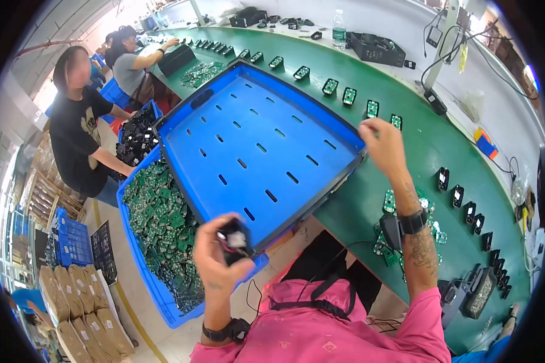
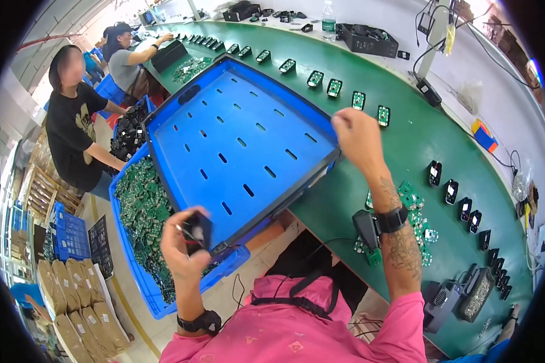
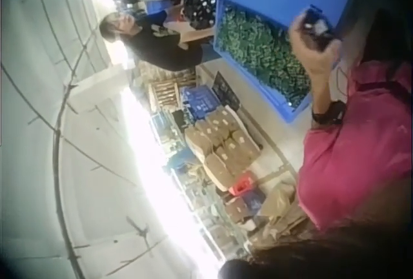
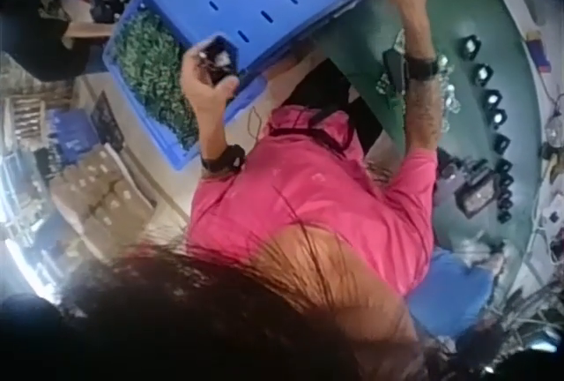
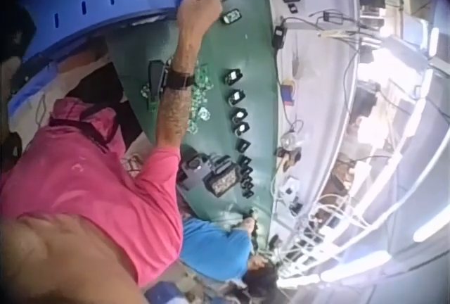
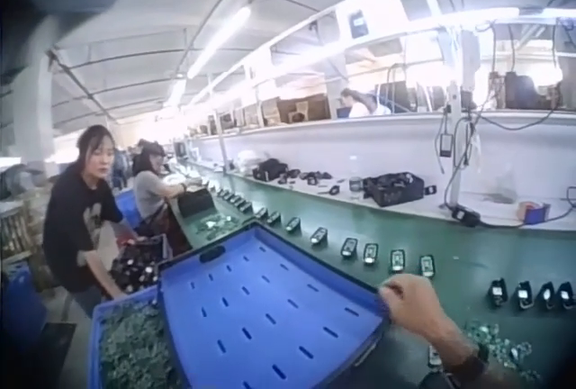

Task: The person assembles electronic devices by hand, fitting green circuit boards into black plastic housings and placing the units on a workbench. They then move a blue tray of circuit boards and a blue bin of housings to continue the process.

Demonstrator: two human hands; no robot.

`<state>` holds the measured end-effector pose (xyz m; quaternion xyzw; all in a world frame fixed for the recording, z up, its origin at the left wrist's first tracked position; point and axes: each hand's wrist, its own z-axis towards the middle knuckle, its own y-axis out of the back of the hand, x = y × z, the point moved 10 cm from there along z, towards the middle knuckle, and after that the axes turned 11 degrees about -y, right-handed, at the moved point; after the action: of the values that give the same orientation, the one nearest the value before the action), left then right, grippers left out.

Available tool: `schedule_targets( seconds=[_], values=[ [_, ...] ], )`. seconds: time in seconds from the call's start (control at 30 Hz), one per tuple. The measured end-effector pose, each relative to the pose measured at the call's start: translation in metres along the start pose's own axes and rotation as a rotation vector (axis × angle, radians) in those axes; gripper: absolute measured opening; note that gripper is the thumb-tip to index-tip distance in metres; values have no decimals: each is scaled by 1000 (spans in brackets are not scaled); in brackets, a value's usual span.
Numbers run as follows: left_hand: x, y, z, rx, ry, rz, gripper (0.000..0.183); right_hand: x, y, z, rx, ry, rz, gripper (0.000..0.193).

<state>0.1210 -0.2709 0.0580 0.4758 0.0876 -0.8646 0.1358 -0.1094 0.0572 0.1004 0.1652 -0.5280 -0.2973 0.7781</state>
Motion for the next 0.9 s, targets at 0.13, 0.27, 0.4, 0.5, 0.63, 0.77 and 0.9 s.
schedule_targets(
  seconds=[0.13,0.27,0.4,0.5,0.63,0.77,0.9],
  values=[
    [-24,-97,-37,574,15,-263,79,95,-105,-62,622,366,-80,25],
    [-20,-169,-85,892,-76,-344,79,74,-179,-115,1162,351,-529,35],
    [11,-185,-96,987,313,-450,75,68,-155,-84,912,153,-511,37],
    [37,-170,-85,833,208,-411,76,87,-97,-79,572,236,-265,32],
    [63,-177,-80,721,308,-416,77,55,6,-104,250,-78,-35,27],
    [64,-205,-65,690,153,-179,77,31,48,-186,256,-250,-92,33],
    [60,-235,-64,730,99,-110,78,8,58,-220,196,-381,-106,31]
  ],
)
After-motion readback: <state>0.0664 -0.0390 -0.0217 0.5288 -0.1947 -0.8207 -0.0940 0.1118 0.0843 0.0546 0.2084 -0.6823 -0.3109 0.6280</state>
